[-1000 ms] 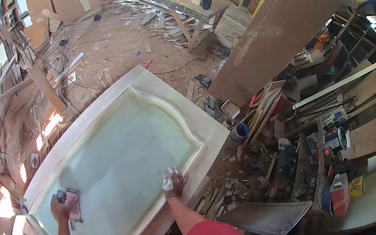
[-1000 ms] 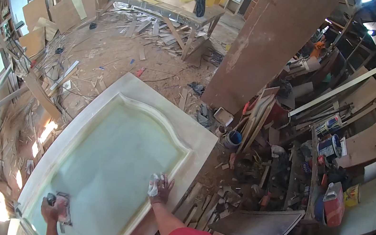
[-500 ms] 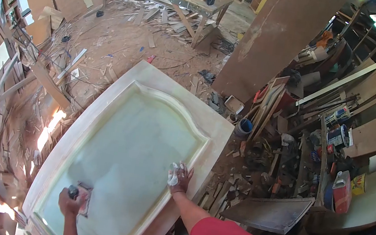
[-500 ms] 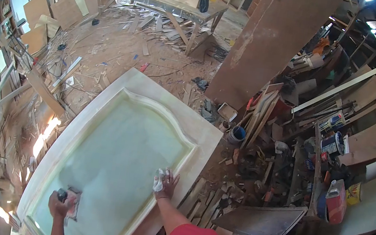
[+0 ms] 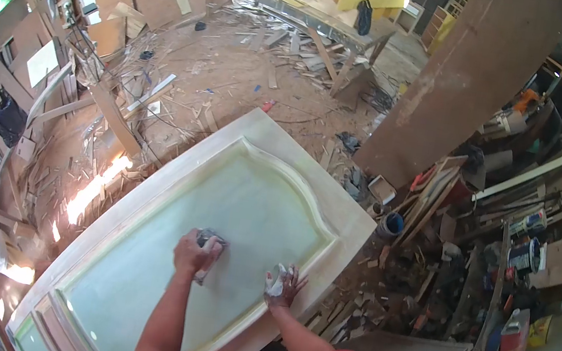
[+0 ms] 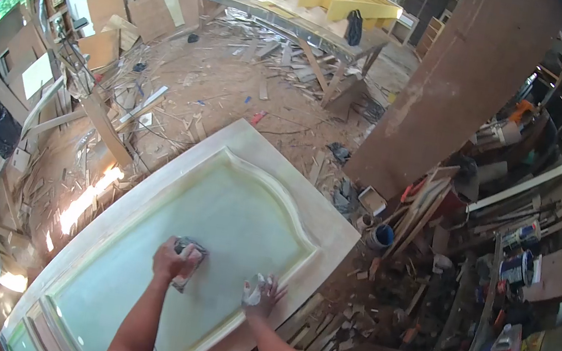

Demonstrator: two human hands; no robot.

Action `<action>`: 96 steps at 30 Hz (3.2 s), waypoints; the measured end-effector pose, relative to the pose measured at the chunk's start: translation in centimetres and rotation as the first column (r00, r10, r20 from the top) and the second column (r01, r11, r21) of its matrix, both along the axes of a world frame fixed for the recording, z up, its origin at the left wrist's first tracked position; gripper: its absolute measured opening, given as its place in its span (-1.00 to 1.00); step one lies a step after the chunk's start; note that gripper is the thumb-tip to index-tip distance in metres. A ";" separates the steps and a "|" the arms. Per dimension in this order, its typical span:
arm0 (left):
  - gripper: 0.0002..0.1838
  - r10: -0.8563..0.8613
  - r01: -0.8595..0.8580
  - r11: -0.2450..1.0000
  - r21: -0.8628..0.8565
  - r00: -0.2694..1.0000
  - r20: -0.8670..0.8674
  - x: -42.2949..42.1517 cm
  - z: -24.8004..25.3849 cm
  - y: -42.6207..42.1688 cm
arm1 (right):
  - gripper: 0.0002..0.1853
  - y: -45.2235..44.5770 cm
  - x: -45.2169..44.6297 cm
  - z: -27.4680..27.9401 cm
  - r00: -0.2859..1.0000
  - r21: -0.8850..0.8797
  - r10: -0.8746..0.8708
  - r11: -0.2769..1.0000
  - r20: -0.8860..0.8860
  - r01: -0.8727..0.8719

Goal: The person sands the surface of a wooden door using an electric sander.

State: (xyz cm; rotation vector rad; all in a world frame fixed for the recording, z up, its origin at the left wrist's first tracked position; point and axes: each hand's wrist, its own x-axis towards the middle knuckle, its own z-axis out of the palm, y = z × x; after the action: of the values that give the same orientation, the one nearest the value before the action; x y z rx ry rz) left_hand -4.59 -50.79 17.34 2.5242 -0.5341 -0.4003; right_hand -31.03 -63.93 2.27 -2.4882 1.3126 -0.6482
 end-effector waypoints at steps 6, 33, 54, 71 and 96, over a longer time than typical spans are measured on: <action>-0.36 0.037 -0.065 0.967 -0.244 0.992 -0.118 -3.7 -1.8 -8.5 | -0.13 -2.1 10.8 11.9 0.841 0.684 -0.092 0.632 0.534 -0.364; -0.12 0.348 -0.385 0.915 0.121 0.905 0.245 -6.6 -16.3 39.9 | -0.24 26.4 25.8 12.6 0.605 0.424 0.781 0.607 -0.158 -0.673; -0.02 0.335 -0.363 0.921 0.143 0.923 0.189 -2.5 -14.0 42.6 | -0.18 24.7 27.8 12.4 0.807 0.309 0.573 0.800 -0.144 -0.514; -0.05 0.249 -0.300 0.923 0.241 0.943 0.220 -1.2 -15.6 29.7 | -0.26 -5.9 18.2 14.0 0.912 0.352 0.201 0.934 -0.358 -0.068; -0.05 0.325 -0.352 0.930 0.106 0.922 0.211 -0.8 -14.2 42.3 | -0.25 28.1 27.8 14.8 0.594 0.385 0.779 0.620 -0.200 -0.684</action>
State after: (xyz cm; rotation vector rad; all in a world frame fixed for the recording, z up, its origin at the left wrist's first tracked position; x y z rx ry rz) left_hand -5.37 -8.52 3.17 2.7415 -0.1294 -0.0677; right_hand -3.18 -35.81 17.02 -2.6368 0.2635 0.1859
